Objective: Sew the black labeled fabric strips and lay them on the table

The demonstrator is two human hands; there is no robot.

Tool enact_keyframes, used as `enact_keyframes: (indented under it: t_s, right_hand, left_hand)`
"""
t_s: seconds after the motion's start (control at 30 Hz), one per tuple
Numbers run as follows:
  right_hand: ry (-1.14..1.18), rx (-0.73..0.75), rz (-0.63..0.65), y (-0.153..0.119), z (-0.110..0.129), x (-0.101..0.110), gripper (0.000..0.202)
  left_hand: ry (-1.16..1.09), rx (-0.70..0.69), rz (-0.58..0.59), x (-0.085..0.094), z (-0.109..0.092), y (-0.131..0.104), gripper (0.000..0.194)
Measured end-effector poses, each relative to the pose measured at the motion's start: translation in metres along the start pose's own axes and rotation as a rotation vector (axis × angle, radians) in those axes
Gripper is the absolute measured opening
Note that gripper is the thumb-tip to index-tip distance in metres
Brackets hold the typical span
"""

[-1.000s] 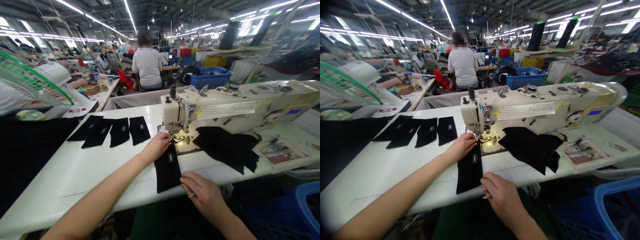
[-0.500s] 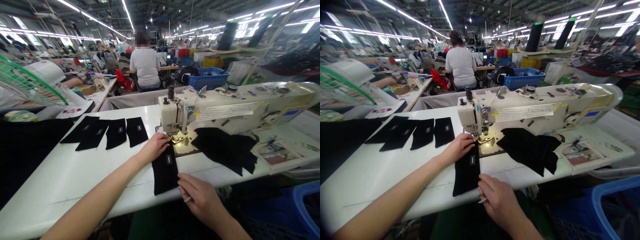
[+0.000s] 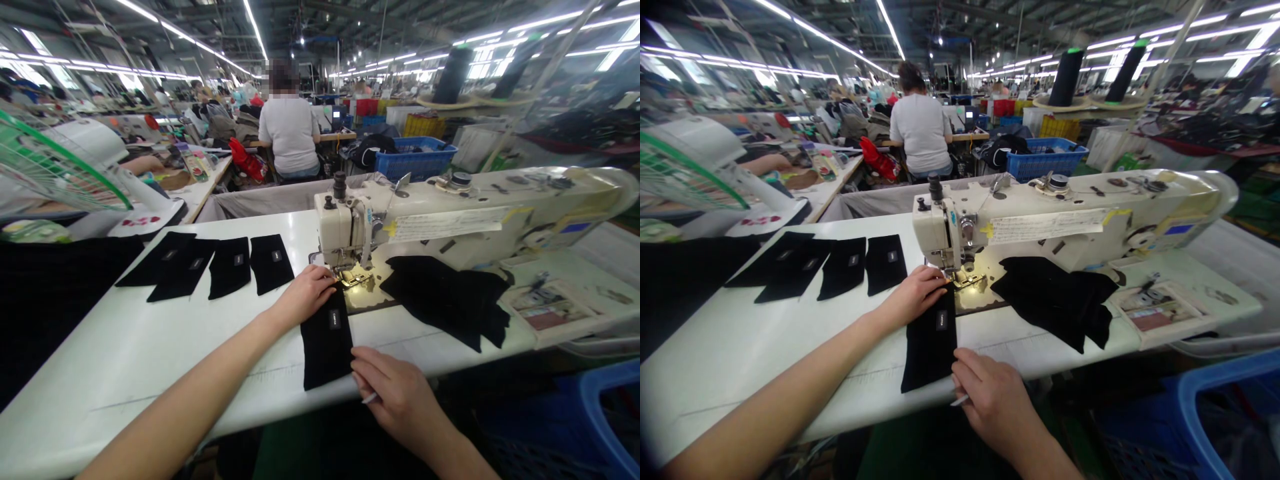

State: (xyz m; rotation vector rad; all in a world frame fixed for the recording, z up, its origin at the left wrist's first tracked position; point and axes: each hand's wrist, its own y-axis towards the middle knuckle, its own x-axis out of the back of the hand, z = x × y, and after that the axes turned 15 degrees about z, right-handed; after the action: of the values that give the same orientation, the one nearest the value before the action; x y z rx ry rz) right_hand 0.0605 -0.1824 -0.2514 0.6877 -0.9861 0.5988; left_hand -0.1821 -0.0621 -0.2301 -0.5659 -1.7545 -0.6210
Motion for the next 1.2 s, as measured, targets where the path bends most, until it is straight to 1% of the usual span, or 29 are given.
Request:
enact_keyframes:
  t_s: [0.13, 0.3, 0.43, 0.5, 0.57, 0.63, 0.7, 0.73, 0.8, 0.83, 0.93, 1.2]
  right_hand:
    - [-0.010, -0.004, 0.021, 0.004, 0.000, 0.003, 0.024]
    - [-0.030, -0.010, 0.048, 0.003, -0.002, 0.003, 0.024]
    - [-0.027, 0.005, 0.018, 0.000, -0.002, 0.003, 0.024]
    - [-0.022, 0.010, 0.010, -0.001, -0.002, 0.003, 0.024]
    - [-0.021, 0.010, 0.025, -0.003, -0.001, 0.004, 0.023]
    - [-0.033, 0.014, 0.039, -0.005, 0.000, 0.005, 0.023]
    - [-0.055, 0.026, 0.047, -0.007, 0.001, 0.006, 0.026]
    - [-0.063, 0.034, 0.052, -0.008, 0.000, 0.006, 0.028]
    - [-0.064, 0.041, 0.075, -0.009, 0.000, 0.008, 0.031]
    - [-0.059, 0.041, 0.088, -0.009, 0.000, 0.009, 0.032]
    - [-0.041, 0.032, 0.121, -0.007, -0.001, 0.012, 0.032]
    - [-0.046, -0.014, 0.192, 0.005, -0.008, 0.014, 0.038]
  left_hand:
    - [0.047, 0.016, 0.016, 0.000, 0.001, 0.001, 0.022]
    - [0.051, 0.026, 0.026, 0.001, 0.000, 0.000, 0.022]
    - [0.081, 0.052, 0.042, 0.003, -0.007, -0.005, 0.026]
    - [0.130, 0.070, 0.033, 0.004, -0.017, -0.012, 0.029]
    - [0.161, 0.047, 0.006, 0.006, -0.034, -0.022, 0.028]
    - [0.109, -0.050, 0.013, 0.008, -0.057, -0.036, 0.023]
    - [0.012, -0.179, 0.093, 0.011, -0.080, -0.052, 0.020]
    - [-0.014, -0.221, 0.131, 0.011, -0.089, -0.060, 0.021]
    - [-0.026, -0.264, 0.163, 0.012, -0.102, -0.072, 0.025]
    - [-0.018, -0.270, 0.154, 0.013, -0.105, -0.076, 0.027]
    - [0.001, -0.270, 0.128, 0.012, -0.105, -0.080, 0.029]
    - [0.017, -0.256, 0.142, 0.011, -0.093, -0.070, 0.027]
